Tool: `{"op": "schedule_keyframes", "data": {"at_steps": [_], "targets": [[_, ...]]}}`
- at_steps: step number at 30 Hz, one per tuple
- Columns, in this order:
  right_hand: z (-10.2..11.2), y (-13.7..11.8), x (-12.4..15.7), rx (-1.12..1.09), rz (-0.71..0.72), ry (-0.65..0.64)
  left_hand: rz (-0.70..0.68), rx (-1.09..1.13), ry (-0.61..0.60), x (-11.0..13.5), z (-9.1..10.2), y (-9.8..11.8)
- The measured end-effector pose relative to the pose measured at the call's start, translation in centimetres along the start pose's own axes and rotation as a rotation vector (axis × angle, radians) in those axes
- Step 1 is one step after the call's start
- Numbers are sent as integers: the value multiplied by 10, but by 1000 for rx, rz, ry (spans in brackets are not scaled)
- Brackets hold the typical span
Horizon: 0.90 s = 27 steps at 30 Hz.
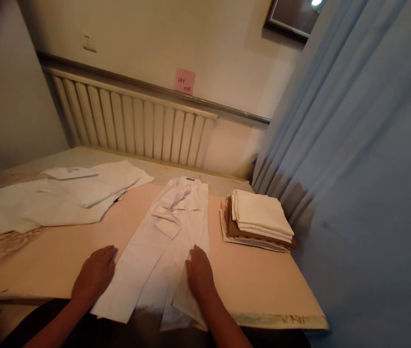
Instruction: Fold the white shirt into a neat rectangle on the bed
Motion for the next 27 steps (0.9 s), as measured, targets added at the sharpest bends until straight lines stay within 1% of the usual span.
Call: {"op": "schedule_keyframes", "data": {"at_steps": [1,3,5,7,10,12,14,17,24,27], "targets": [[-6,9,-10,-28,-22,13,-1,-3,-4,0,0,0],[-18,27,-30,-116,-117,58,1,-7,-18,-1,1,0],[-27,43,-49,-185,-240,136,0,-12,-33,-1,1,0],[-33,56,-65,-201,-353,218,1,-20,-32,-2,0,0],[-38,71,-77,-217,-476,295,-10,-27,-24,-2,-3,-1],[-41,78,-79,-248,-509,308,-22,-30,-18,-2,-5,-1],[-44,81,-78,-277,-505,296,-33,-31,-7,-3,-5,-2],[-46,79,-73,-284,-458,265,-31,-33,-2,-3,-5,-3],[-48,51,-65,-154,-251,205,-16,-25,-23,-3,-2,-2],[-48,43,-63,-106,-192,196,-6,-14,-40,-3,-2,-2]]}}
Point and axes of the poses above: each hand's wrist, its own x-axis away from the middle knuckle, its own z-axis out of the back of the hand, y = z × x, the point moved 5 cm from there along -x, towards the middle knuckle, and after that the axes turned 11 degrees about -x, right-handed, at the moved point
